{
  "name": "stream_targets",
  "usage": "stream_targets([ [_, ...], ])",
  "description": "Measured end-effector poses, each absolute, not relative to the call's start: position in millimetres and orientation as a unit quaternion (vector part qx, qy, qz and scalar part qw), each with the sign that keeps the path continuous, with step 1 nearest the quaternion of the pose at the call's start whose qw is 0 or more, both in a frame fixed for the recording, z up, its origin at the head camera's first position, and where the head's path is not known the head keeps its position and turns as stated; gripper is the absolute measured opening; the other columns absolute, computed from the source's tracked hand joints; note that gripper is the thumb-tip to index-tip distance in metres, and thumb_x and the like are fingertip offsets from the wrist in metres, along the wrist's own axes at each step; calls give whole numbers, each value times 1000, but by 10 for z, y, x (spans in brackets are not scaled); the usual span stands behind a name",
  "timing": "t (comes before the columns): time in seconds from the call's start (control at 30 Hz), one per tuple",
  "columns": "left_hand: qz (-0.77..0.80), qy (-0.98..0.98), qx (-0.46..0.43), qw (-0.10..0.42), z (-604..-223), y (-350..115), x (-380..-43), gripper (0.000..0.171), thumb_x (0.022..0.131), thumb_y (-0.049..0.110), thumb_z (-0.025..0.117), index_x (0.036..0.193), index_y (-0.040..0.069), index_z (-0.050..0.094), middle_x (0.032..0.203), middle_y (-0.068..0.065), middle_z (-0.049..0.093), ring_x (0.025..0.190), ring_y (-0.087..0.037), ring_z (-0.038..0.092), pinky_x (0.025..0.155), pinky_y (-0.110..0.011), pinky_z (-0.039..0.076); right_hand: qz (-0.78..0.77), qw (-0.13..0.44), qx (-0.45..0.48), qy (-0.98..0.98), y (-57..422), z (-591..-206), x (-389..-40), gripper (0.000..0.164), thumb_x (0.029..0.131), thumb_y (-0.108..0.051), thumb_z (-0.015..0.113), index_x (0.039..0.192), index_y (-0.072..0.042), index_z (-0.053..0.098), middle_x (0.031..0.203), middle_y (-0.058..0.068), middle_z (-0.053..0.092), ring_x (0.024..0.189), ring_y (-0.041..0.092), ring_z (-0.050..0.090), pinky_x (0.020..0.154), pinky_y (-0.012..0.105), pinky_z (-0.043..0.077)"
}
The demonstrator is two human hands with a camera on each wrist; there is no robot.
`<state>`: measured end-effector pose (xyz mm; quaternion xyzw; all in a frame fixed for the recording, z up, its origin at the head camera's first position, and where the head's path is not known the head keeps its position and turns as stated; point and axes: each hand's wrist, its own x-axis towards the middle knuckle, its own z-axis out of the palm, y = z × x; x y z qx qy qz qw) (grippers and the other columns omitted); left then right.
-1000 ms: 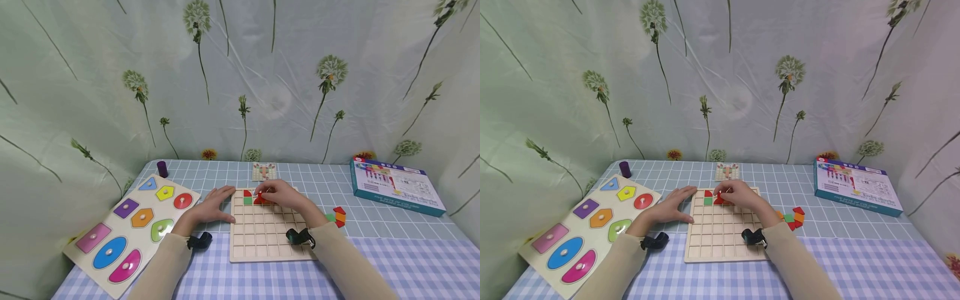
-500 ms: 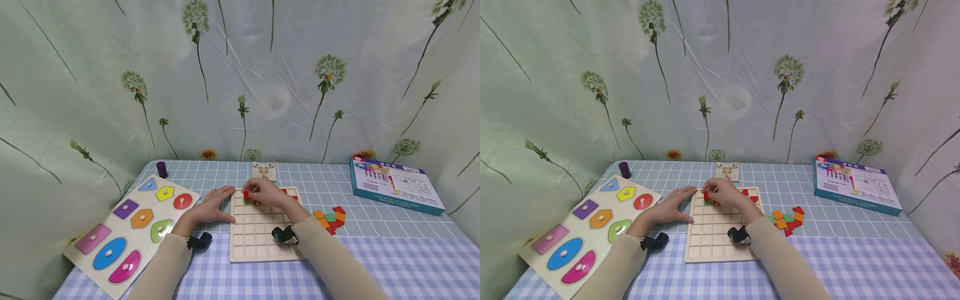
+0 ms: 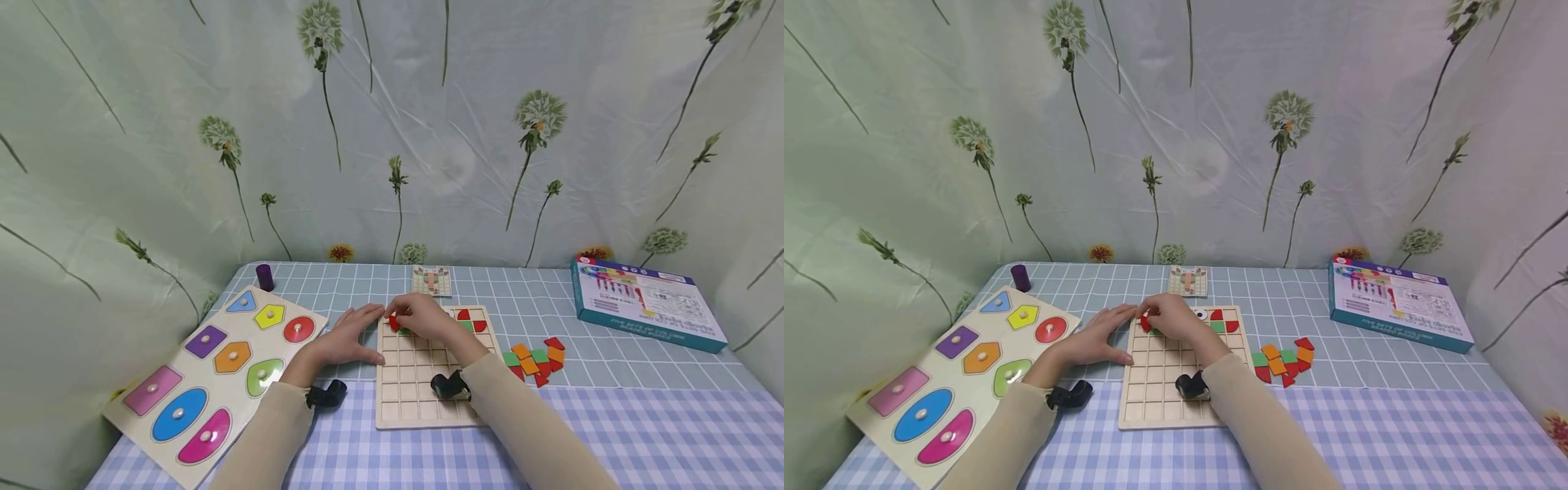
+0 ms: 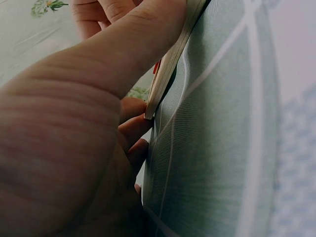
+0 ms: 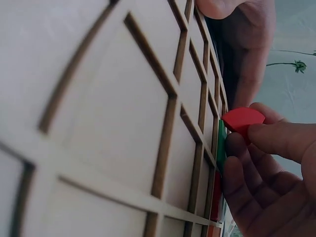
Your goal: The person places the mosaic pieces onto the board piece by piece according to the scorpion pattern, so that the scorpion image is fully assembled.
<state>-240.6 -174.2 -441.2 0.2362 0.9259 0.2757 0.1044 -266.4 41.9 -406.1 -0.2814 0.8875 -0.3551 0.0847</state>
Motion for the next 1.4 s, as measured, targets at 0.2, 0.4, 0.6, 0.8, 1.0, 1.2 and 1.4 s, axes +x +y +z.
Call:
stream_targets([
  [0.2, 278, 925, 235, 106, -4409, -1745, -2407, 101, 77, 46, 83, 157, 13, 32, 165, -10, 28, 155, -30, 19, 128, -55, 4, -360, 88, -269, 889, 386, -4075, -2664, 16, 94, -3, 63, 106, -11, 68, 89, 3, 65, 77, 13, 55, 69, 24, 47],
  [0.4, 275, 925, 241, 103, -4415, -1746, -2414, 101, 77, 46, 83, 157, 12, 32, 164, -10, 28, 155, -30, 20, 128, -56, 4, -353, 87, -265, 893, 365, -4081, -2663, 14, 91, 0, 63, 100, -9, 68, 85, 3, 63, 76, 12, 53, 69, 24, 46],
  [0.6, 271, 925, 247, 96, -4413, -1752, -2418, 100, 78, 46, 83, 157, 10, 32, 164, -11, 29, 155, -30, 21, 128, -56, 5, -344, 89, -283, 891, 359, -4092, -2680, 14, 90, -1, 67, 102, -9, 70, 84, 3, 64, 77, 11, 54, 71, 23, 48],
  [0.8, 272, 924, 250, 98, -4405, -1754, -2413, 100, 78, 45, 83, 156, 9, 32, 164, -12, 28, 155, -31, 20, 127, -56, 4, -320, 93, -304, 892, 354, -4089, -2688, 15, 89, -3, 70, 102, -10, 73, 85, 3, 66, 77, 11, 55, 71, 23, 48],
  [1.0, 272, 925, 244, 102, -4416, -1751, -2408, 100, 78, 46, 83, 157, 12, 33, 165, -11, 28, 155, -31, 19, 128, -56, 3, -306, 95, -309, 896, 349, -4092, -2690, 16, 89, -3, 70, 102, -11, 75, 88, 3, 67, 80, 11, 56, 74, 23, 50],
  [1.2, 276, 925, 237, 106, -4419, -1747, -2402, 100, 77, 46, 83, 157, 13, 33, 165, -10, 28, 155, -30, 19, 128, -56, 3, -314, 102, -306, 893, 363, -4112, -2696, 16, 90, -3, 69, 102, -12, 74, 89, 2, 67, 81, 11, 56, 75, 23, 49],
  [1.4, 275, 924, 244, 101, -4407, -1752, -2408, 99, 78, 45, 83, 156, 11, 33, 165, -11, 29, 155, -31, 19, 127, -56, 4, -351, 116, -291, 882, 421, -4091, -2673, 17, 94, -7, 66, 109, -12, 71, 94, 1, 67, 84, 12, 57, 79, 27, 52],
])
